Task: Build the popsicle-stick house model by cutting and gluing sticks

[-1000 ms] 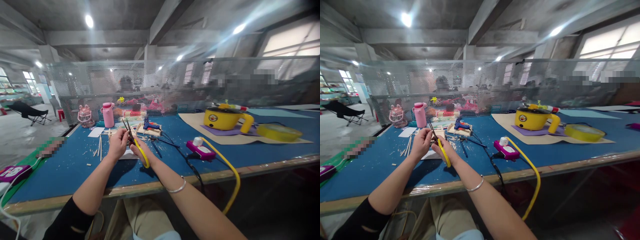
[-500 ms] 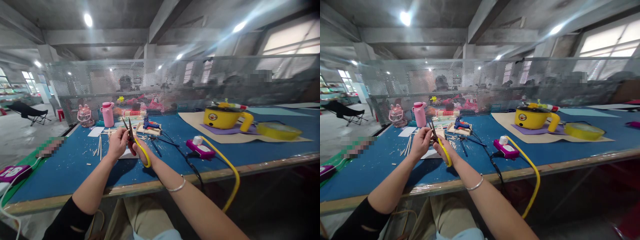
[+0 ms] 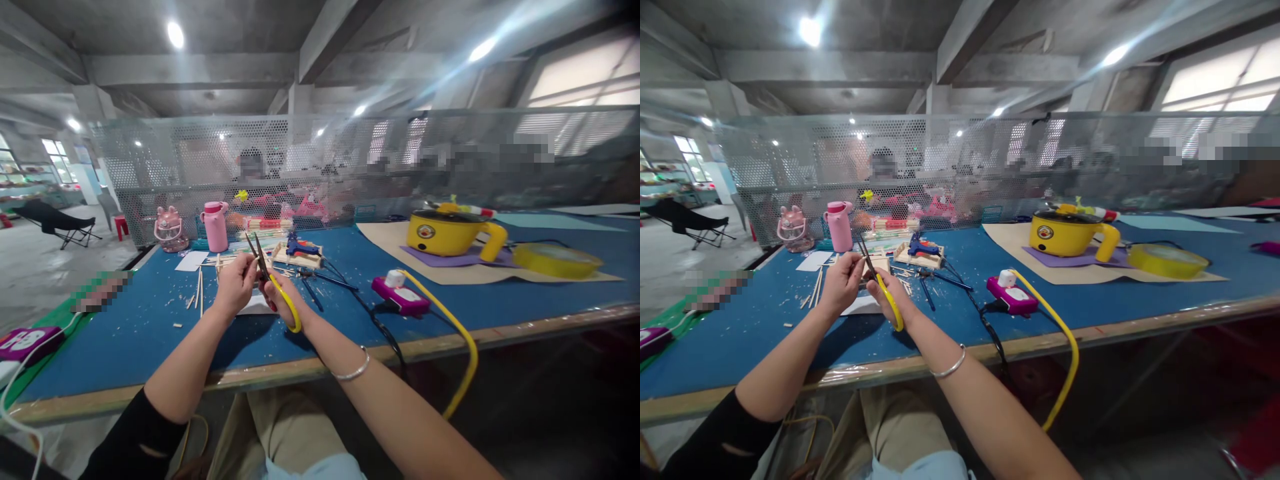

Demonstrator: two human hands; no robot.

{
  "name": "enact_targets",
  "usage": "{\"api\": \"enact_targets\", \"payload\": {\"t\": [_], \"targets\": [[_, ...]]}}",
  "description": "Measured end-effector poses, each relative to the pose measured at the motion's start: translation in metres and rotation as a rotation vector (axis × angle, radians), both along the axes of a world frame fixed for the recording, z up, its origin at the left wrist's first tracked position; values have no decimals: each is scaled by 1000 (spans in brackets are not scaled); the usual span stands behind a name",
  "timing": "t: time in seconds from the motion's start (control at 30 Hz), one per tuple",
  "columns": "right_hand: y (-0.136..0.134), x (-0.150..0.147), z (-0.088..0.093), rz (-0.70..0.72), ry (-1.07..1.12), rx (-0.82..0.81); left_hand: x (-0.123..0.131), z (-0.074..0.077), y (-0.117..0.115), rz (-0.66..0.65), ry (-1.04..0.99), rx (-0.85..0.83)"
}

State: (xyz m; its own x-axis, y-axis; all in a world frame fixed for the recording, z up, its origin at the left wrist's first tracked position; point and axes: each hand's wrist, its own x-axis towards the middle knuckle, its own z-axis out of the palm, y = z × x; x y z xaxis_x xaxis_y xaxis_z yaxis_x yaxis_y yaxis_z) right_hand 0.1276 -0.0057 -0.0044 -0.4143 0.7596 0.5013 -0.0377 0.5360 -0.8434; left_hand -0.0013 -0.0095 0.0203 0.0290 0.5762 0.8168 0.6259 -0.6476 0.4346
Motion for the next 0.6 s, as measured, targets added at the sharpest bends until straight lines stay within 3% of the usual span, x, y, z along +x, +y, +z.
{"api": "enact_targets", "payload": {"t": [0.33,0.5,0.6], "targets": [[7,-1,-3,-50,32,-55,-1,-1,1,-3,-1,-8],[8,0,7,-137,284,-159,3,-7,2,-78,122,-62],[10,3,10,-117,349,-157,4,-11,4,-112,213,-88]]}}
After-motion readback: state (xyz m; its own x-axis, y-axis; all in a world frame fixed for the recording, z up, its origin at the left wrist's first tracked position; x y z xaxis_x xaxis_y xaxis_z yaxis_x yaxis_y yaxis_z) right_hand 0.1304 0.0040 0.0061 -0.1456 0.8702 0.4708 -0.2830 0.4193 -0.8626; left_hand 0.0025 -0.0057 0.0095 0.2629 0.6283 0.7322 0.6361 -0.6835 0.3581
